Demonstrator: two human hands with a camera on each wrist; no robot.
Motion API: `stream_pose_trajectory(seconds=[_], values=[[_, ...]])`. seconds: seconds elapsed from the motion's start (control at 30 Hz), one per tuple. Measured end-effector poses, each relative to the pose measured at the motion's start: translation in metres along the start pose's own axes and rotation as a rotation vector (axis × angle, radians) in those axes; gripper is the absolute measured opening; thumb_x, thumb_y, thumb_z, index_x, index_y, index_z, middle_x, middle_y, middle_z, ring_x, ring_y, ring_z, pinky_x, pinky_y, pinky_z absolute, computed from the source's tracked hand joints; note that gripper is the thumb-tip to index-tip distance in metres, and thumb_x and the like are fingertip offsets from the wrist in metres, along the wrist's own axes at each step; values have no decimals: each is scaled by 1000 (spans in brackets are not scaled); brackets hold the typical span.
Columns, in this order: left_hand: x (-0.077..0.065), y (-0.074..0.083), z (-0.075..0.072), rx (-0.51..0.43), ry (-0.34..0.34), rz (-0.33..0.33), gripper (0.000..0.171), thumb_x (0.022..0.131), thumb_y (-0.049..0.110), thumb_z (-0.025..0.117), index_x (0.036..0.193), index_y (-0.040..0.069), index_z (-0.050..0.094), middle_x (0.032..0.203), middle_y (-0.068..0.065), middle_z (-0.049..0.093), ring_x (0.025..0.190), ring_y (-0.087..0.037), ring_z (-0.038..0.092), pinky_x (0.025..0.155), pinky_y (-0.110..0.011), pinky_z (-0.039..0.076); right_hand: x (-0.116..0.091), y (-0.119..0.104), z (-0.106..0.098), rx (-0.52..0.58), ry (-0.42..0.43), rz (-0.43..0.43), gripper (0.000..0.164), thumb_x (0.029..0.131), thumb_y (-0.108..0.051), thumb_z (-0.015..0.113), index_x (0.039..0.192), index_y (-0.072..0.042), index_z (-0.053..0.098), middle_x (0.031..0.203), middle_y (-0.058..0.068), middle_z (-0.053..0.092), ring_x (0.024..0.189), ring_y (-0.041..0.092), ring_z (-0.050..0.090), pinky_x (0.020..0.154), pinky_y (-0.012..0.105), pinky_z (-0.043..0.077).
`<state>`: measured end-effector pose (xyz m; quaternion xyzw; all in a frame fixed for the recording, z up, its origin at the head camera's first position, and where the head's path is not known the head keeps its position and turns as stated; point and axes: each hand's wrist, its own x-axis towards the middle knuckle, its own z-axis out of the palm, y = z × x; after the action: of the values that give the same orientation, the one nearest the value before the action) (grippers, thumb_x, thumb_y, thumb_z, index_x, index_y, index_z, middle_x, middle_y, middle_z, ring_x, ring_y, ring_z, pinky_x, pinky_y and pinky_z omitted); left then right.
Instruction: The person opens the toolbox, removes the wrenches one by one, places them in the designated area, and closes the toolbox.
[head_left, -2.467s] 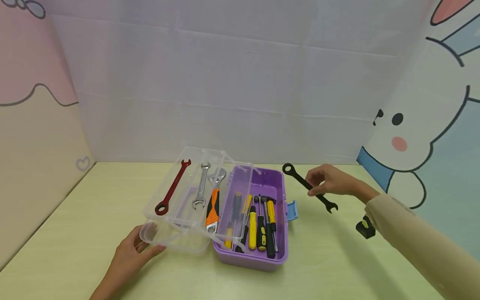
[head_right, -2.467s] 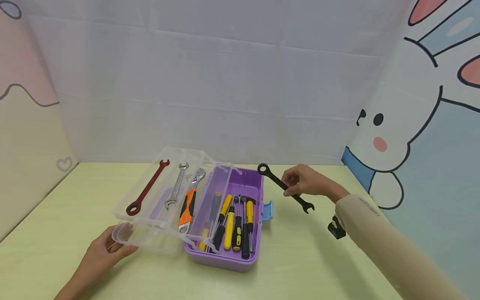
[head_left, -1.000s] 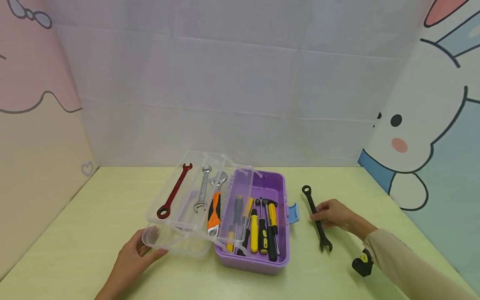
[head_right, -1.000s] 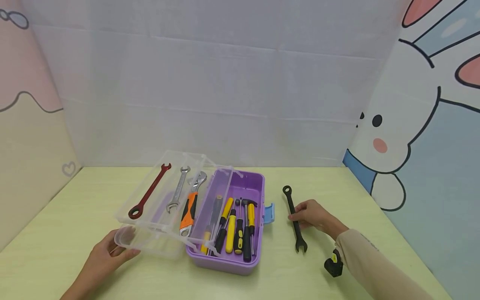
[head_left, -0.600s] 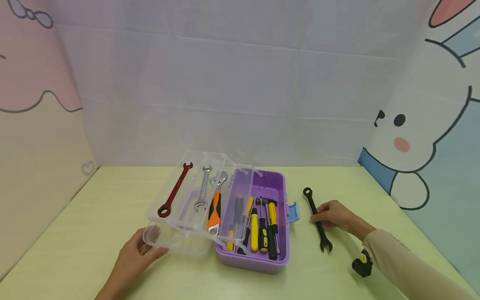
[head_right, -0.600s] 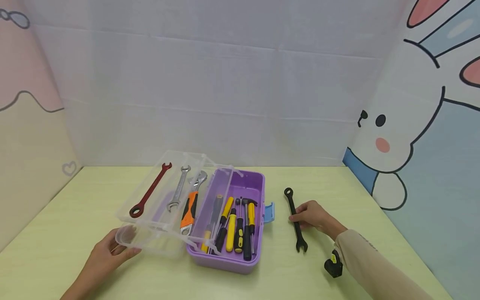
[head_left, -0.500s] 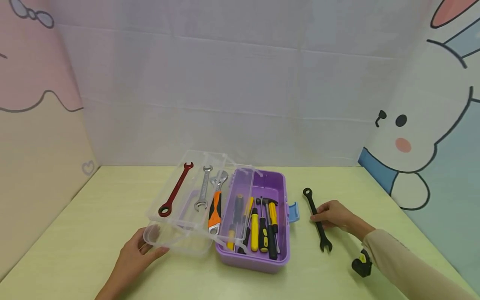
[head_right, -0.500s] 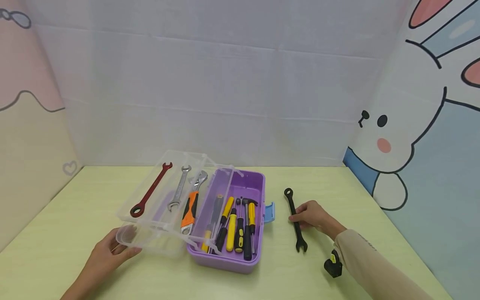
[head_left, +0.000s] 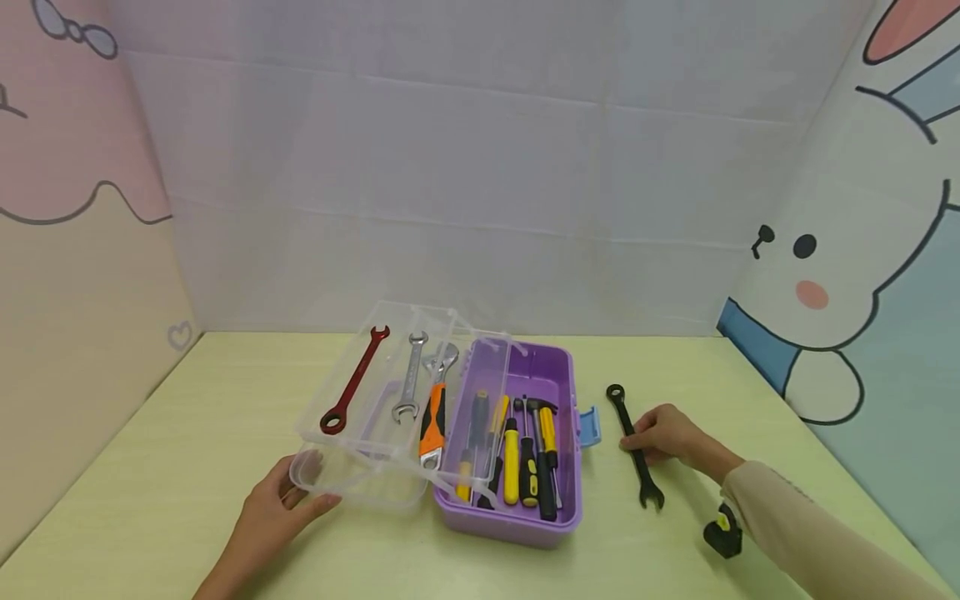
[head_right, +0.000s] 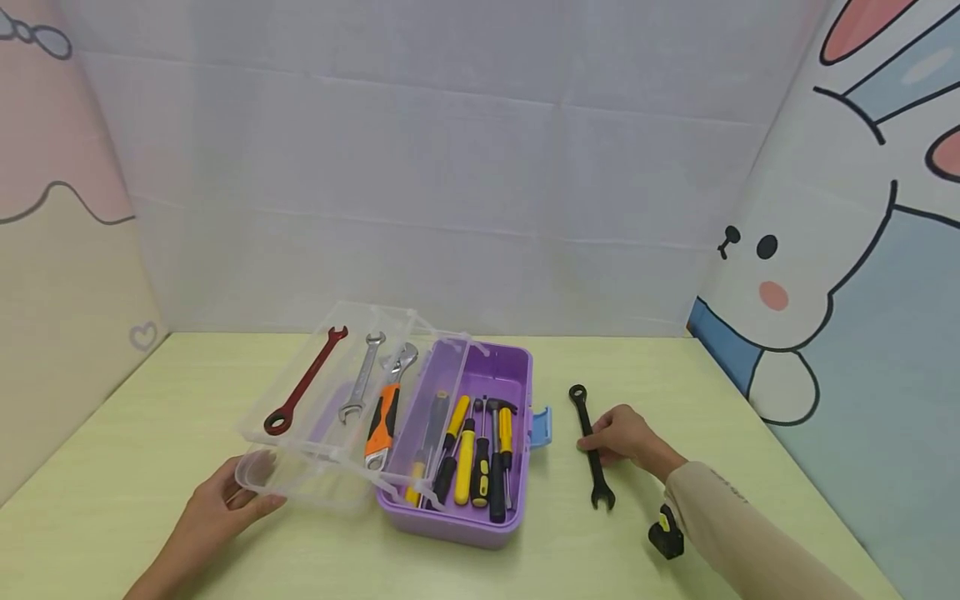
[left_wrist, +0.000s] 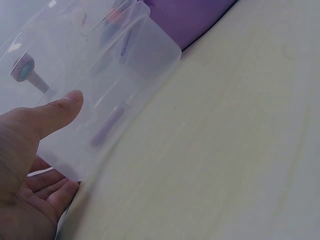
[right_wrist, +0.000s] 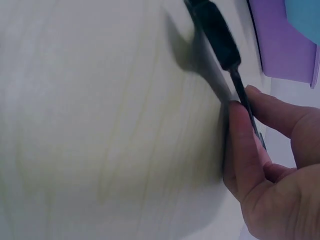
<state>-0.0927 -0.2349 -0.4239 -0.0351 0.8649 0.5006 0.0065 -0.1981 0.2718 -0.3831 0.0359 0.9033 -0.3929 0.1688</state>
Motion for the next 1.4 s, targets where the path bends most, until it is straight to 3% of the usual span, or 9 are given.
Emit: stream_pose_trajectory(seconds=[0.67, 1.13, 1.4], values=[[0, 0, 0, 7, -9, -11, 75, 82, 26, 76, 137, -3, 36, 139, -32, 44, 125, -41, 51, 92, -33, 54, -3, -5, -3, -95, 2, 16, 21, 76, -12, 79, 74, 1, 63, 64, 3, 63, 53, 9, 60, 53, 25, 57], [0, 0, 0, 18, 10, 10, 72, 82, 25, 77, 136, -3, 38, 136, -32, 47, 122, -41, 53, 90, -33, 56, 3, -14, -12, -114, -49, 47, 6, 77, -1, 67, 79, 3, 63, 69, 3, 62, 59, 11, 61, 57, 27, 58], [0, -1, 1, 13, 12, 18, 72, 82, 25, 76, 136, -2, 39, 136, -32, 47, 122, -40, 53, 89, -32, 56, 1, -18, -22, -118, -82, 48, 9, 79, -2, 67, 83, 5, 63, 72, 3, 64, 62, 11, 59, 61, 29, 59]])
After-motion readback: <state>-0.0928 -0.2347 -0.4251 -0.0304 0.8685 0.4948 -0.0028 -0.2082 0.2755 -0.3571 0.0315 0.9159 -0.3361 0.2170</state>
